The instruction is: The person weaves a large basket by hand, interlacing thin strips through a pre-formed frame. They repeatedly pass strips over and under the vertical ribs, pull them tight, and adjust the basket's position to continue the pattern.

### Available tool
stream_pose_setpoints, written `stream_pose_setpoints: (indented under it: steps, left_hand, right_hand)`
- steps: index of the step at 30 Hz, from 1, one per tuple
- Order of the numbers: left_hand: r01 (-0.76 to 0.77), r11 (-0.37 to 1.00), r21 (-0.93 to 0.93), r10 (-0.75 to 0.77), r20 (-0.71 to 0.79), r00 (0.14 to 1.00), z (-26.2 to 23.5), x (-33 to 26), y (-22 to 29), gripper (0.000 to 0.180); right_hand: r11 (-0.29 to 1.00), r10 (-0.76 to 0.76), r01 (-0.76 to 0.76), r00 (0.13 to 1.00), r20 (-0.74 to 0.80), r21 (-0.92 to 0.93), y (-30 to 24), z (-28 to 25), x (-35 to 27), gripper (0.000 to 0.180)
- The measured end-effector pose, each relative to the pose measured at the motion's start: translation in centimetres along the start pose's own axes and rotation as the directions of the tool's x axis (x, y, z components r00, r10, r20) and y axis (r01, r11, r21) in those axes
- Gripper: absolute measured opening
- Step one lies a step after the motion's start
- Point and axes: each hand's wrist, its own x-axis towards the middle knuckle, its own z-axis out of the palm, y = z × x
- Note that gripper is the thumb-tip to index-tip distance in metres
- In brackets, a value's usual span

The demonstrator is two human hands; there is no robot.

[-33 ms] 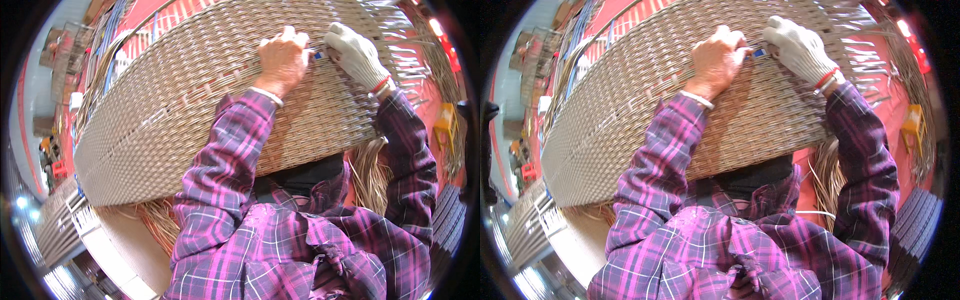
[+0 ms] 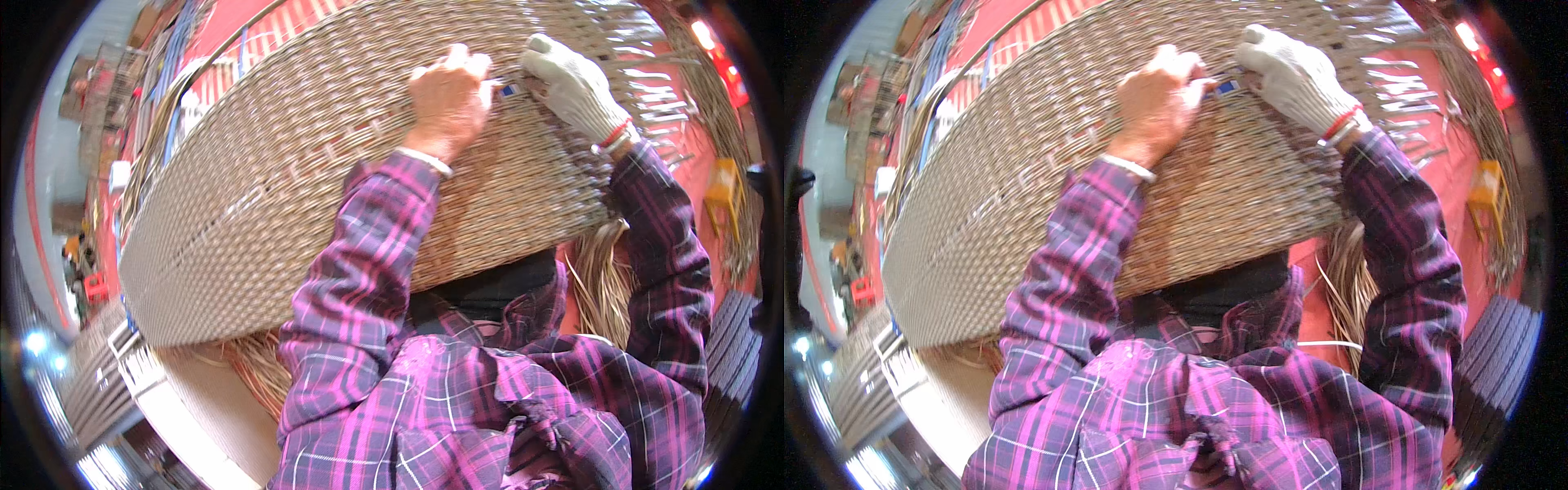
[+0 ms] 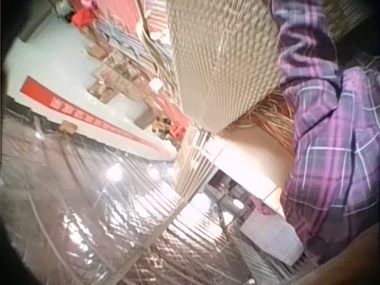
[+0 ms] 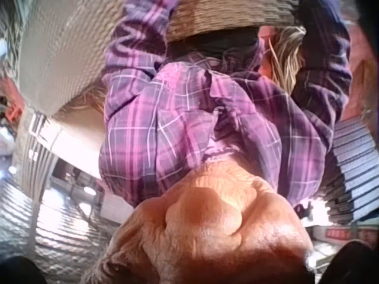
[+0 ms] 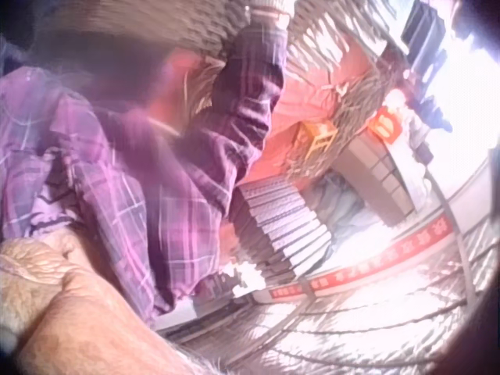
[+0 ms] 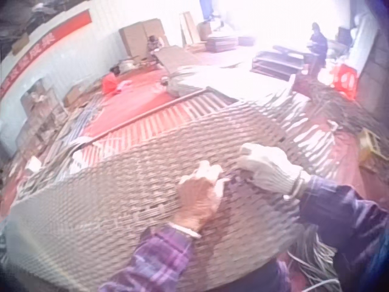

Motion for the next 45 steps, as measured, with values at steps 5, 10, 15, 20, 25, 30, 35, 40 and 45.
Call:
stream_pose_setpoints:
  steps: [5, 10, 15, 20, 25, 30, 35, 40, 45]
  left_hand:
    - [0.154, 0.982, -0.113, -0.143, 0.097, 0.985, 1.0, 1.3, 0.7, 0.014]
    - [0.171, 0.981, -0.093, -0.161, 0.11, 0.981, 0.8, 2.4, 1.8, 0.015]
    - [0.126, 0.992, -0.022, -0.123, 0.109, 0.986, 1.2, 2.5, 2.4, 0.018]
    - [-0.027, 0.999, -0.028, 0.028, 0.029, 0.999, 3.0, 3.1, 3.4, 0.019]
    - [-0.035, 0.999, 0.015, 0.033, 0.096, 0.995, 4.7, 5.2, 5.0, 0.016]
    - [-0.143, 0.984, -0.104, 0.14, -0.036, 0.99, 5.3, 5.8, 6.0, 0.012]
    - [0.049, 0.944, -0.325, -0.012, 0.115, 0.993, 5.2, 5.8, 6.3, 0.014]
    - [-0.056, 0.932, -0.358, 0.068, 0.02, 0.998, 6.9, 7.4, 7.5, 0.011]
    - [-0.161, 0.928, -0.337, 0.15, -0.059, 0.987, 8.2, 8.6, 7.9, 0.01]
  right_hand:
    - [0.988, 0.043, -0.052, 0.997, 0.065, 0.143, 3.2, -0.1, -0.8, 0.015]
    - [0.949, 0.114, -0.153, 0.982, 0.152, 0.277, 4.2, -1.4, -2.0, 0.012]
    - [0.996, 0.085, -0.081, 0.979, 0.187, -0.031, 3.6, -1.6, -2.6, 0.019]
    - [0.993, 0.045, -0.046, 0.999, -0.01, -0.109, 3.4, -0.6, -4.5, 0.021]
    - [0.992, 0.093, -0.099, 0.992, -0.08, -0.072, 4.2, -1.1, -6.5, 0.036]
    - [0.99, -0.011, 0.026, 0.993, -0.115, 0.135, 6.3, -3.8, -8.1, 0.04]
    - [0.986, 0.169, -0.168, 0.975, -0.142, 0.02, 12.3, -6.6, -9.2, 0.03]
    - [0.983, 0.081, -0.116, 0.969, -0.232, -0.14, 16.7, -6.4, -7.4, 0.026]
    - [0.961, 0.039, -0.052, 0.998, -0.053, -0.272, 17.7, -6.4, -4.8, 0.024]
